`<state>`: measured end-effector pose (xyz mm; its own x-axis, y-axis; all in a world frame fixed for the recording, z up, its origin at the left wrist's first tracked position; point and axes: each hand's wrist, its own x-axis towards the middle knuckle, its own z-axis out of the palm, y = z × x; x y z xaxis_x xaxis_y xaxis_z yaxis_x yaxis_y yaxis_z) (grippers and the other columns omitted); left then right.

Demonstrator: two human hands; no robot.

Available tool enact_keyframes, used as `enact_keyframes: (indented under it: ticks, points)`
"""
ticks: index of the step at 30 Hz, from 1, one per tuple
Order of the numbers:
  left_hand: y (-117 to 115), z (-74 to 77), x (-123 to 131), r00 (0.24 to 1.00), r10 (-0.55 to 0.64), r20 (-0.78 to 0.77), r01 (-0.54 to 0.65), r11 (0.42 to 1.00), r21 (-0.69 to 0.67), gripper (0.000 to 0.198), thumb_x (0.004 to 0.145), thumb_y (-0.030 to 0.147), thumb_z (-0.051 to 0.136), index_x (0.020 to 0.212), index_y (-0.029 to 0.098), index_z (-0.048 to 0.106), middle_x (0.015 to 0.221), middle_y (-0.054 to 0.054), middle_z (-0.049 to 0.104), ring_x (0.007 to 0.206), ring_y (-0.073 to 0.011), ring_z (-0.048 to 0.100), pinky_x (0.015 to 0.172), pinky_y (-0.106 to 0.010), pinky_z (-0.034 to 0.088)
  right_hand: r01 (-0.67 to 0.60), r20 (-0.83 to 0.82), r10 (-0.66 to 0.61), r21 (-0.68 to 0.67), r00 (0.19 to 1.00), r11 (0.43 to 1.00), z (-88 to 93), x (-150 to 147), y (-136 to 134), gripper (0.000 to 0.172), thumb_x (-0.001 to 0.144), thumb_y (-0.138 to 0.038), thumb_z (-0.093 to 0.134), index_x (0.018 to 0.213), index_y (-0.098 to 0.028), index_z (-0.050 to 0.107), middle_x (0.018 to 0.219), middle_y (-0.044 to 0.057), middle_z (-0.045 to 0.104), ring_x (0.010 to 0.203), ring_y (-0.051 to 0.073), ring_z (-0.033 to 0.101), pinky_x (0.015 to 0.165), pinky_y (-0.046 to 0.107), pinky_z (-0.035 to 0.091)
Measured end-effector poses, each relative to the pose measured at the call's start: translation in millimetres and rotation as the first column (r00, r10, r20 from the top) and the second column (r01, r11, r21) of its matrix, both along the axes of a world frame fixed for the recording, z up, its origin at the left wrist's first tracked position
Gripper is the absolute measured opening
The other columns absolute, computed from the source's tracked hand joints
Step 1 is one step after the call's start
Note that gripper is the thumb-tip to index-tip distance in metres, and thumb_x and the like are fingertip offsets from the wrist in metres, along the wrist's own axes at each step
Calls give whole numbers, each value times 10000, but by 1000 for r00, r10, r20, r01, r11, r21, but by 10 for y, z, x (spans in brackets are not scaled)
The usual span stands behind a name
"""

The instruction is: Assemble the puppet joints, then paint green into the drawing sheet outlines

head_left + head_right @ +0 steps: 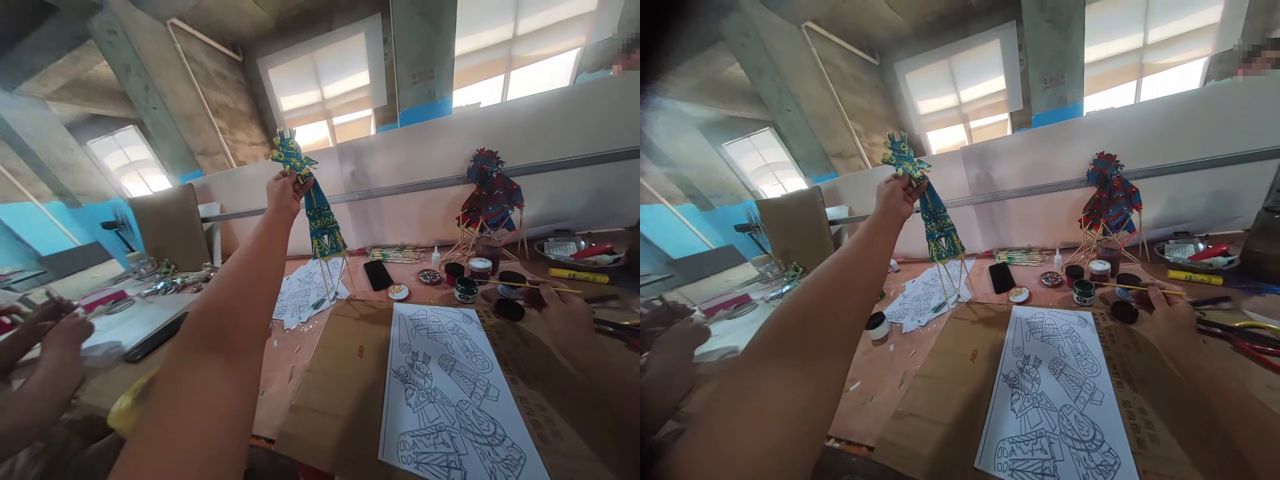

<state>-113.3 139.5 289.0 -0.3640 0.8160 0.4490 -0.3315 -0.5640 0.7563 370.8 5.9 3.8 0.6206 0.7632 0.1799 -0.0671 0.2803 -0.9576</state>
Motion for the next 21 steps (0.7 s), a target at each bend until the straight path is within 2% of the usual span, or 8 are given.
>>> enact_keyframes:
  ticks: [4,7,15,18,21]
  points:
    - [-4,-10,31,999,-29,26,29,1000,0,183,896,87,583,734,174,580,716,-30,681,720,-149,703,683,-279,622,-19,-2,19,-6,1000,1000,7,-26,-16,252,718,-504,684,816,-273,668,808,52,650,731,219,621,926,476,507]
    - [-18,-20,63,999,-31,24,31,999,-15,181,889,75,580,733,167,583,721,-32,681,689,-149,700,682,-286,620,-42,-17,42,23,999,999,33,-55,-41,264,703,-519,700,813,-281,671,827,55,655,737,219,624,948,479,500]
    - [-12,-82,115,999,-34,-20,33,998,-52,180,882,87,587,723,172,582,712,-28,681,632,-146,693,616,-256,602,-74,-52,74,2,996,997,87,-67,-72,240,630,-475,748,749,-290,650,779,51,649,709,228,630,910,471,534]
    - [13,-123,105,999,-34,-18,33,998,-52,168,883,87,577,739,174,583,682,-18,672,612,-141,680,595,-263,606,-62,-48,62,0,997,998,64,-35,-62,206,663,-451,727,774,-293,656,792,62,660,731,241,647,892,469,538]
    - [21,-165,92,999,-34,-41,32,998,-63,157,903,107,559,766,180,583,653,-8,660,571,-127,656,577,-259,604,-65,-42,65,5,997,998,26,-5,-52,198,712,-462,693,789,-283,659,801,80,673,724,247,661,784,444,568]
